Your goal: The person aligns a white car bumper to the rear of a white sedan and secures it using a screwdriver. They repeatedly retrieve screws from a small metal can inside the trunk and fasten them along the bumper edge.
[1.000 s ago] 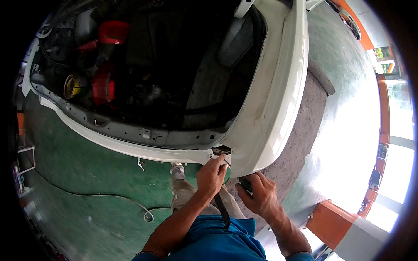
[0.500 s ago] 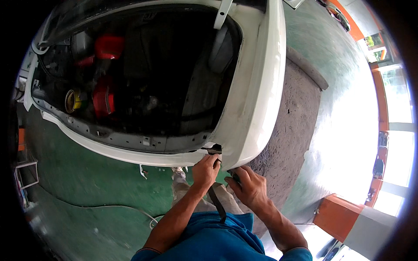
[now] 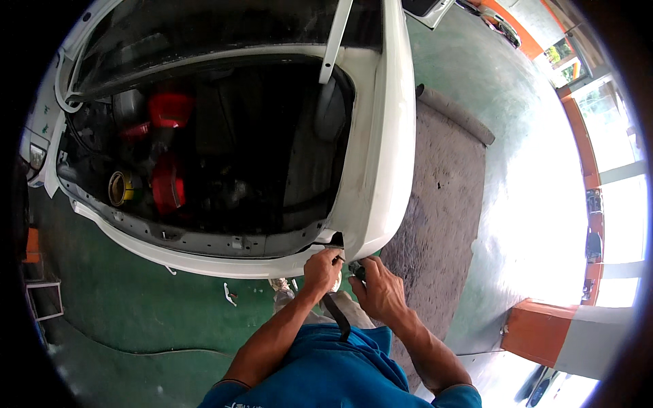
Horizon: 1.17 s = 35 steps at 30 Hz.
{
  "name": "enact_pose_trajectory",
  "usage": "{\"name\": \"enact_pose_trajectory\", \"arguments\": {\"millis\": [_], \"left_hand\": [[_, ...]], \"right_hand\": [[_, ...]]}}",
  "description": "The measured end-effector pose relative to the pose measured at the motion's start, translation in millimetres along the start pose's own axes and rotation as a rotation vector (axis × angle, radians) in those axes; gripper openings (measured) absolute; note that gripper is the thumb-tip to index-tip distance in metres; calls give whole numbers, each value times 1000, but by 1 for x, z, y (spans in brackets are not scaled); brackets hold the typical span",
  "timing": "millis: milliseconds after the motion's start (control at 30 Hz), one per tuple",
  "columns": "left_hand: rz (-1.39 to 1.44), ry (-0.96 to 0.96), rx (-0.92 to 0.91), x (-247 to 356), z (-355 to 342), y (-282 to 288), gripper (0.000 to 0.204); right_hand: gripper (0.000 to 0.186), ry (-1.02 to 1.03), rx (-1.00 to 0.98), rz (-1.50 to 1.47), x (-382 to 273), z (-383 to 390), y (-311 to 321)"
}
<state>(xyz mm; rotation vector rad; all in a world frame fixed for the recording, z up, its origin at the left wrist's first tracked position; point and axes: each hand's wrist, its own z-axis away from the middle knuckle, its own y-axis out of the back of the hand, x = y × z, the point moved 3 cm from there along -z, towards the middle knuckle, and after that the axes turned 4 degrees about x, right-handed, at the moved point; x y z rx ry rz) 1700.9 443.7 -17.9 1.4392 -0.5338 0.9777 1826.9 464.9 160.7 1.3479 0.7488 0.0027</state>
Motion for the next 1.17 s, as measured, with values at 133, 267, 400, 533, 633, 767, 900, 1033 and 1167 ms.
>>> {"name": "enact_pose_trajectory", "arguments": {"millis": [133,267,400,533,633,767,900,1033,1167], "left_hand": [[51,18,57,-4,1,-1,26],[63,-4,20,-7,-1,-2,25],[46,-19,45,-12,-2,-10,19],[55,1,14,-12,-3,-8,17],[91,-26,9,-11,-4,-5,16],[84,-29,-44,-10,-6,-5,16],[118,-83,-24,-7,-5,-1,18],[95,-100,-5,-12,-4,-6,19],[70,-81,8,-13,-4,-3,21]], "right_hand": [[30,-73,10,-19,2,5,-6],[30,-81,61,41,-1,7,-9],[34,-164,92,66,1,10,-16],[33,-210,136,62,-12,9,-16],[29,-108,241,9,-21,9,-14],[28,-165,246,-32,-12,12,-19],[28,-244,255,69,-13,10,-21],[34,-170,234,-34,-21,11,-15],[40,-255,130,-86,-3,15,-28]]}}
